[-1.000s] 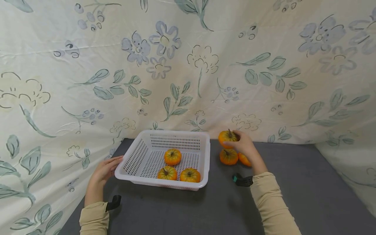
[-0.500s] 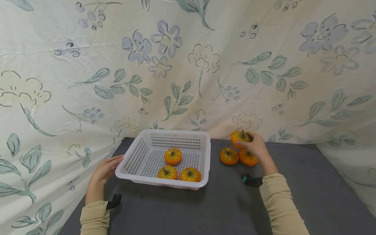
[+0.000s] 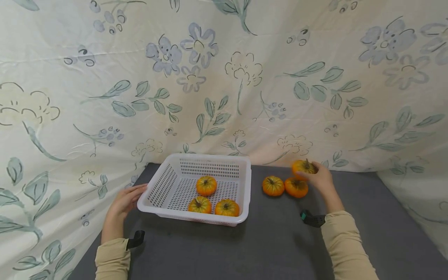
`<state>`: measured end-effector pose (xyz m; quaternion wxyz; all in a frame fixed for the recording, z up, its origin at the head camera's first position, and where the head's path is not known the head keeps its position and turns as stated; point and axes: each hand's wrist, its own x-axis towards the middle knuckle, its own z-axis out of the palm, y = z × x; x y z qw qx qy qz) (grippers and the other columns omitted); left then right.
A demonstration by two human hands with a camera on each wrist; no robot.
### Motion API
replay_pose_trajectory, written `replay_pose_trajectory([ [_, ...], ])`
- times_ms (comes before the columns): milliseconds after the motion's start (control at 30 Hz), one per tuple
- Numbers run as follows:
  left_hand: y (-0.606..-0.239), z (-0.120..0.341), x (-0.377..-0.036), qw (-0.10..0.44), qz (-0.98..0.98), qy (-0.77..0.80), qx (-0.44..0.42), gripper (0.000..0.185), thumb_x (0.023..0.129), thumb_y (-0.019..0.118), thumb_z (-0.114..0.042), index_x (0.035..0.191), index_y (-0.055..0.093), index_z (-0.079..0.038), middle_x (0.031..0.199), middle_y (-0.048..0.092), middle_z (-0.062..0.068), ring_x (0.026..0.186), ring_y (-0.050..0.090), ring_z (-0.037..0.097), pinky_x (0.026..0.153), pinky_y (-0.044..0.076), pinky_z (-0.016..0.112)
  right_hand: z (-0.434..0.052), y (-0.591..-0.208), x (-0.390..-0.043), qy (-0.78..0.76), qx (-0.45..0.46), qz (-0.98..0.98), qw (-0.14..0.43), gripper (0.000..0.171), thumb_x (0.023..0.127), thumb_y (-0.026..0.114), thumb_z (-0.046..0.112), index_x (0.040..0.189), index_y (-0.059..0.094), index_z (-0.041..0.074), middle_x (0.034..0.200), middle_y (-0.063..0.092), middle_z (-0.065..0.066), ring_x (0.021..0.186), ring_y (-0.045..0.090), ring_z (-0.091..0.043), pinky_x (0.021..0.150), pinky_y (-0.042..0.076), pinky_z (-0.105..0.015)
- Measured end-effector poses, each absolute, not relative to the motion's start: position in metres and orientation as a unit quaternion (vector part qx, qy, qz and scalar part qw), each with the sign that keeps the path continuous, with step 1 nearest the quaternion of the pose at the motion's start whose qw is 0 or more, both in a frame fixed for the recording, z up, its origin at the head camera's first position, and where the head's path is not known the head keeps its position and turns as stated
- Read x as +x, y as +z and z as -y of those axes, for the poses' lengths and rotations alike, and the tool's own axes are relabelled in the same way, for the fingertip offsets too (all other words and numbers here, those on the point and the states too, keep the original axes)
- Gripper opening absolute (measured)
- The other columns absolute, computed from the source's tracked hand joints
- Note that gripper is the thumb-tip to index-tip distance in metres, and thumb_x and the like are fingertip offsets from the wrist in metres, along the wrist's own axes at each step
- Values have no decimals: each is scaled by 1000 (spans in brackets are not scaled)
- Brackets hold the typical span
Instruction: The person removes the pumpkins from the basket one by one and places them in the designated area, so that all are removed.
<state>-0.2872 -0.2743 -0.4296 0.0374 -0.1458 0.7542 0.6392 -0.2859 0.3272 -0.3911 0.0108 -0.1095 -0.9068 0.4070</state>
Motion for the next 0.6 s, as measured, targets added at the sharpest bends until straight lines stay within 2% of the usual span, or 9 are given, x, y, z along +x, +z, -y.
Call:
replay_pose_trajectory([
  [200, -428, 274, -287, 40, -753, 641, -144, 62, 88, 73, -34, 137, 54, -1, 97, 67, -12, 84, 65, 4, 73, 54, 24, -340, -400, -284, 411, -136, 901, 25, 96, 92, 60, 48, 151, 13, -11, 152, 19, -39, 138, 24, -55, 109, 30, -62],
  [367, -428, 274, -287, 38, -752, 642, -140, 61, 88, 72, -34, 137, 54, -1, 94, 67, -13, 83, 66, 4, 73, 54, 24, -346, -405, -283, 409, -153, 899, 39, 91, 93, 60, 44, 150, 16, -11, 151, 22, -39, 137, 27, -54, 109, 30, -61],
  [600, -428, 274, -287, 39, -750, 645, -142, 61, 87, 73, -33, 136, 55, -1, 93, 67, -14, 83, 66, 4, 73, 54, 24, -354, -414, -282, 386, -181, 904, 23, 85, 95, 59, 34, 150, 13, -11, 153, 14, -39, 139, 21, -55, 112, 24, -62],
])
